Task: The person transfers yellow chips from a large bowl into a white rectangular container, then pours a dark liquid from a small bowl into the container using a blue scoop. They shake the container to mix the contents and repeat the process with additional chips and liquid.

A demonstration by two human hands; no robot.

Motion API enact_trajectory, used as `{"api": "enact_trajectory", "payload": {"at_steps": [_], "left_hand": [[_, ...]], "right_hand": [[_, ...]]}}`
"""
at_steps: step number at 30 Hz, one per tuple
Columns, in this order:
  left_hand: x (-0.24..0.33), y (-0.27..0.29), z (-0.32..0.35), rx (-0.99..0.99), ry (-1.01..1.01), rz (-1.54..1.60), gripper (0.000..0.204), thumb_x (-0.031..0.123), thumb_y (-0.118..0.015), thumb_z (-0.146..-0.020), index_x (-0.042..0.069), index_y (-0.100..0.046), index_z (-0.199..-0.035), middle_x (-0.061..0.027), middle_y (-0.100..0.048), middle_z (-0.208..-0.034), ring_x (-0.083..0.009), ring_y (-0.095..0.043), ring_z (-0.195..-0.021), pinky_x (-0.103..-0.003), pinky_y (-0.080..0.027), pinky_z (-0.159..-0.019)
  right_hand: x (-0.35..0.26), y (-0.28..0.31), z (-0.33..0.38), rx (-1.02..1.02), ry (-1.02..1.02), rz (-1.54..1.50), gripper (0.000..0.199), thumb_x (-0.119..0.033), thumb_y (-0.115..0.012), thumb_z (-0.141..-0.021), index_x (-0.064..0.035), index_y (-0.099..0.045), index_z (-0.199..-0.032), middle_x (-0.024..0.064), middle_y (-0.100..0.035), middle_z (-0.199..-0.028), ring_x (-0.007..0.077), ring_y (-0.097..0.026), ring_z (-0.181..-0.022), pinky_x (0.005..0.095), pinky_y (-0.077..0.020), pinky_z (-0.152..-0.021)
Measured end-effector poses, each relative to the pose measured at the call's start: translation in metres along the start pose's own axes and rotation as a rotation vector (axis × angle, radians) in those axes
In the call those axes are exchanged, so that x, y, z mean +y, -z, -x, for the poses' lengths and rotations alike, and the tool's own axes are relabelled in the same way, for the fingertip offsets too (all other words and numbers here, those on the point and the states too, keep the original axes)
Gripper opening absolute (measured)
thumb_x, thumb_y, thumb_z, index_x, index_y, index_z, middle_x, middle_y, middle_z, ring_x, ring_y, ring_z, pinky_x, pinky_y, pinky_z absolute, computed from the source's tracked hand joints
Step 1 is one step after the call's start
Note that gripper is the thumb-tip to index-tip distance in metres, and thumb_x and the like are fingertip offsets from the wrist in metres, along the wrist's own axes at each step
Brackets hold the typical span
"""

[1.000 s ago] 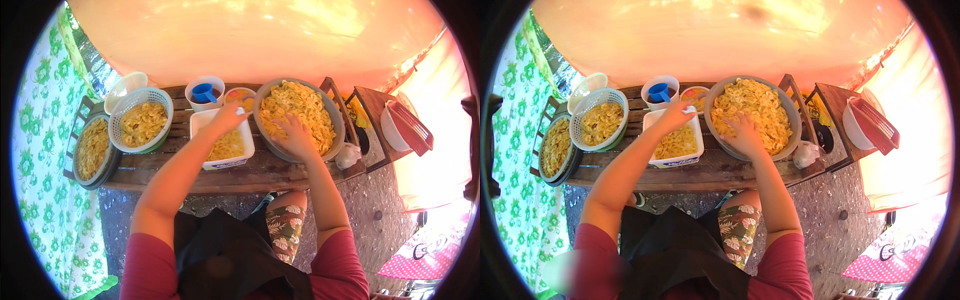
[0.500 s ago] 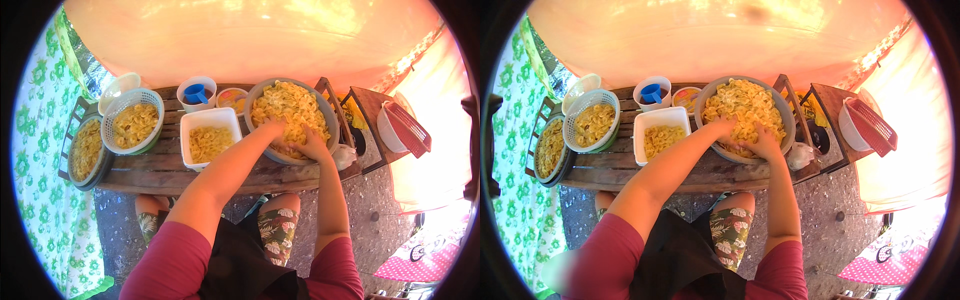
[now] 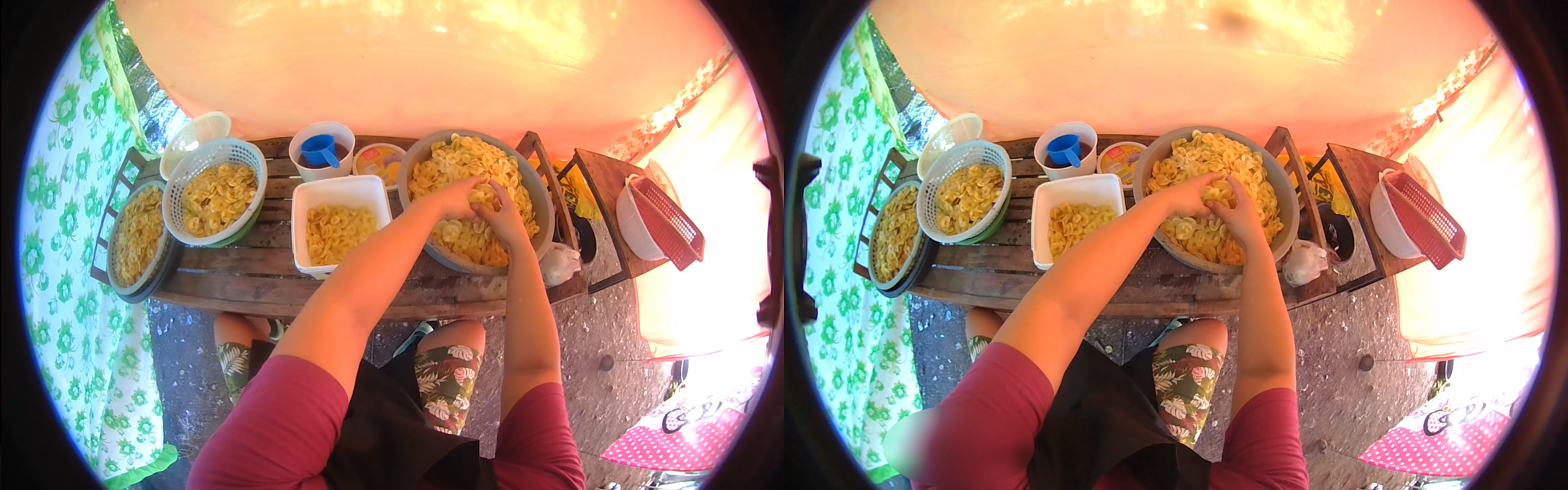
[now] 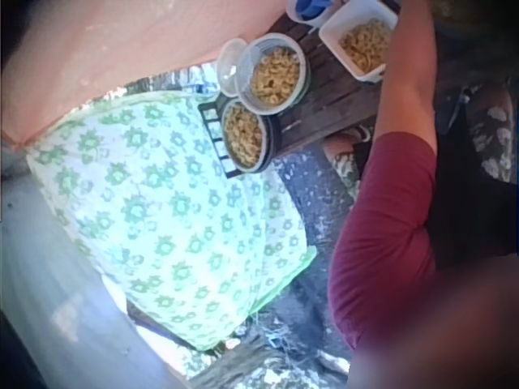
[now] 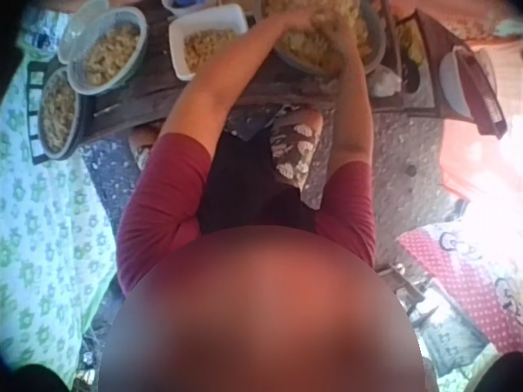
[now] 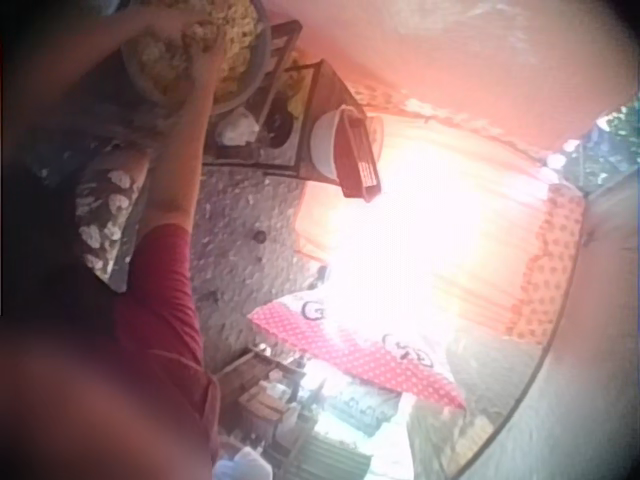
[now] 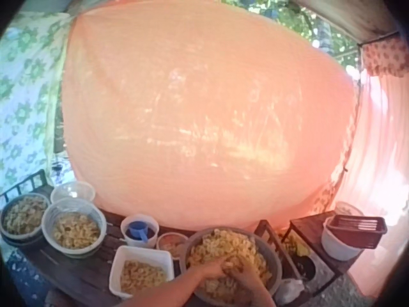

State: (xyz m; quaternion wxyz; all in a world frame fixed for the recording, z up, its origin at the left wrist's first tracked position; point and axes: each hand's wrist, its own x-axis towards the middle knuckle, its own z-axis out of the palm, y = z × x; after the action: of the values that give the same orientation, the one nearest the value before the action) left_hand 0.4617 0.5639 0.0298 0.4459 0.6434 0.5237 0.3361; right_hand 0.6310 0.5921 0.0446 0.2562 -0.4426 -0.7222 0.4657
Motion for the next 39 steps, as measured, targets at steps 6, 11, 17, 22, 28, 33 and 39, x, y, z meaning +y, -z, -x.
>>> {"api": "enact_trajectory", "payload": {"at_steps": [6,11,17,22,28,33,39], "left_hand": [[0.02,0.003,-0.008,0.037,-0.062,0.191,0.09,0.005,-0.077,-0.067,0.012,-0.029,-0.143,-0.0174,-0.038,-0.142,-0.0293,-0.053,-0.115,-0.038,-0.049,-0.089],[0.045,0.012,-0.008,0.1,-0.117,0.019,0.085,0.004,-0.073,-0.07,0.012,-0.031,-0.143,-0.0182,-0.04,-0.141,-0.0269,-0.056,-0.11,-0.036,-0.051,-0.082],[0.071,0.046,0.031,0.222,-0.19,-0.054,0.085,0.009,-0.076,-0.068,0.01,-0.033,-0.141,-0.0178,-0.05,-0.13,-0.0273,-0.054,-0.113,-0.037,-0.045,-0.092],[0.049,0.09,0.1,0.393,-0.268,-0.092,0.086,0.013,-0.079,-0.067,0.009,-0.034,-0.14,-0.018,-0.053,-0.125,-0.0259,-0.054,-0.112,-0.034,-0.044,-0.092],[-0.017,0.113,0.185,0.263,0.088,0.369,0.079,0.016,-0.075,-0.075,0.014,-0.033,-0.141,-0.0178,-0.049,-0.129,-0.0282,-0.049,-0.117,-0.038,-0.043,-0.094],[-0.043,0.113,0.207,0.262,0.517,0.152,0.073,0.011,-0.066,-0.082,0.021,-0.03,-0.144,-0.0189,-0.048,-0.13,-0.0282,-0.047,-0.119,-0.044,-0.043,-0.093],[-0.048,0.118,0.212,0.315,0.468,0.193,0.06,0.01,-0.058,-0.086,0.016,-0.035,-0.142,-0.0191,-0.047,-0.13,-0.0258,-0.056,-0.109,-0.041,-0.049,-0.085]], "right_hand": [[-0.008,0.018,-0.007,0.07,-0.038,-0.032,0.074,-0.024,-0.074,-0.08,-0.0131,-0.036,-0.142,0.0255,-0.035,-0.139,0.03,-0.044,-0.123,0.0368,-0.0415,-0.094],[-0.024,0.031,-0.011,0.1,0.013,-0.023,0.072,-0.02,-0.073,-0.08,-0.0092,-0.036,-0.142,0.0217,-0.039,-0.136,0.0262,-0.045,-0.121,0.0355,-0.0413,-0.093],[-0.081,0.012,-0.003,0.018,0.169,-0.192,0.066,-0.008,-0.07,-0.081,-0.0045,-0.038,-0.139,0.0162,-0.051,-0.122,0.0203,-0.053,-0.109,0.0298,-0.0465,-0.084],[-0.122,-0.057,0.006,-0.091,0.159,-0.311,0.062,-0.004,-0.07,-0.08,-0.0037,-0.042,-0.135,0.0121,-0.058,-0.111,0.0177,-0.06,-0.093,0.0268,-0.0511,-0.073],[-0.091,-0.175,-0.004,-0.236,0.192,-0.356,0.055,-0.007,-0.072,-0.078,-0.0039,-0.049,-0.129,0.0134,-0.057,-0.115,0.0204,-0.057,-0.102,0.0299,-0.0496,-0.08],[-0.063,-0.214,-0.007,-0.266,0.14,0.011,0.05,-0.009,-0.071,-0.079,-0.007,-0.053,-0.126,0.0123,-0.057,-0.111,0.0197,-0.057,-0.097,0.029,-0.0488,-0.077],[-0.069,-0.207,-0.001,-0.194,0.056,0.105,0.043,-0.005,-0.064,-0.078,-0.0114,-0.056,-0.12,0.0114,-0.056,-0.097,0.019,-0.06,-0.08,0.0296,-0.053,-0.065]]}}
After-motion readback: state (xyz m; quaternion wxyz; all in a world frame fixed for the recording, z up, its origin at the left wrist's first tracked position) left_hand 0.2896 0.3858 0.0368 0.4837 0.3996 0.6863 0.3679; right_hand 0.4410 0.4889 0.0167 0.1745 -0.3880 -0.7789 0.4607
